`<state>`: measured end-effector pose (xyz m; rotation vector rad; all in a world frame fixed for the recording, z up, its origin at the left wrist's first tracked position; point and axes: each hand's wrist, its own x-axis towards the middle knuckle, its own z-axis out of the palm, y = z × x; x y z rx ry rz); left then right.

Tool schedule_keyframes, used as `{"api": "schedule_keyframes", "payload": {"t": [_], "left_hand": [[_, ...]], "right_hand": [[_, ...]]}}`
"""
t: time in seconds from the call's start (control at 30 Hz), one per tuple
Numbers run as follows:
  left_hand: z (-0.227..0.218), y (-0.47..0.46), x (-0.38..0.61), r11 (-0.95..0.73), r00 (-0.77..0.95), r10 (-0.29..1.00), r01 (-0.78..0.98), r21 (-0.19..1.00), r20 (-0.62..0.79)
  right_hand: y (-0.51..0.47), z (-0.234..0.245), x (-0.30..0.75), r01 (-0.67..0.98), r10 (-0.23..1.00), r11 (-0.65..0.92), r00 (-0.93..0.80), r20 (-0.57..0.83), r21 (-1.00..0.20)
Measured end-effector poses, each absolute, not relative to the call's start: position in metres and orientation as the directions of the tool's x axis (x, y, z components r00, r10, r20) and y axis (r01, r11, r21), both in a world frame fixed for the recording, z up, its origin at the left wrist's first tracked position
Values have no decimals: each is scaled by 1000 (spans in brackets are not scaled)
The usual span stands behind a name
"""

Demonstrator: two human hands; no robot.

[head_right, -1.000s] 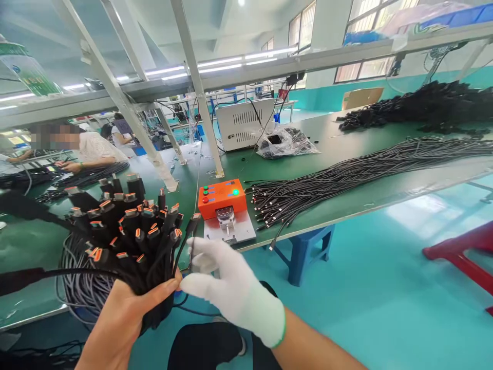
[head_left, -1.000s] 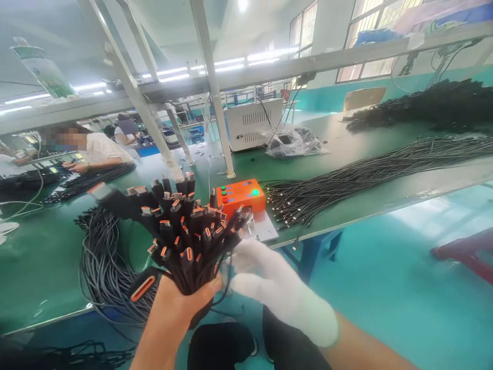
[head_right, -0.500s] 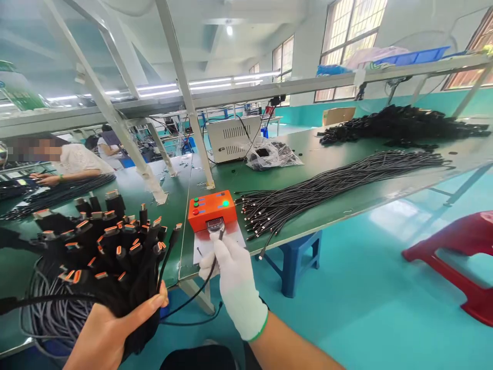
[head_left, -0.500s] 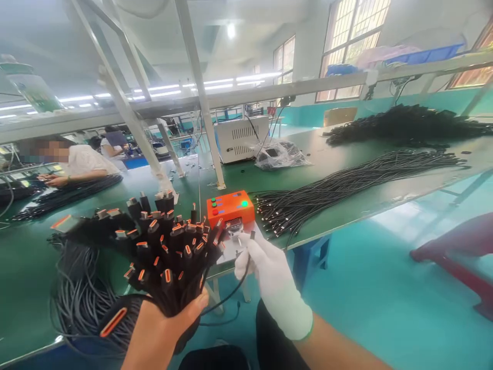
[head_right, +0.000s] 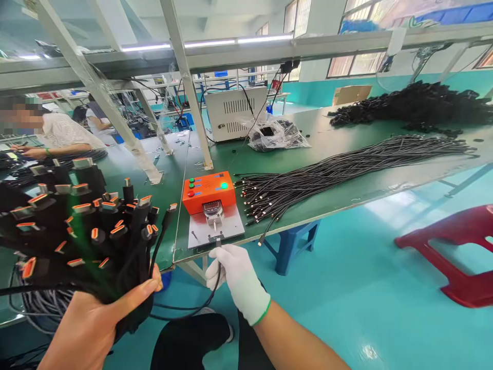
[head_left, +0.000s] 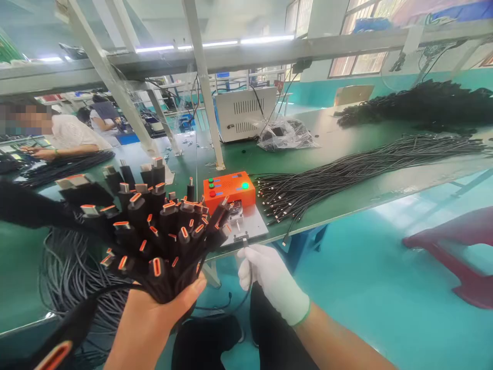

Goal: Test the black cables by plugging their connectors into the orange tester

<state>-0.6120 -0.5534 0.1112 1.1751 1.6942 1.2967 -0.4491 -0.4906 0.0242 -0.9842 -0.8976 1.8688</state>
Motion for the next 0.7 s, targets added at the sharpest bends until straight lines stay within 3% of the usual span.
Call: {"api": "schedule_keyframes", "payload": {"t": [0.53,0.7], "left_hand": [[112,-562,-611,202,-395,914,255,945,-89],[113,-559,-612,140,-362,932,290,947,-27]], "right_hand": [[-482,18,-455,-333,895,-394,-352,-275,-857],[-476,15,-460,-346,890,-421,-338,-307,-838]]}}
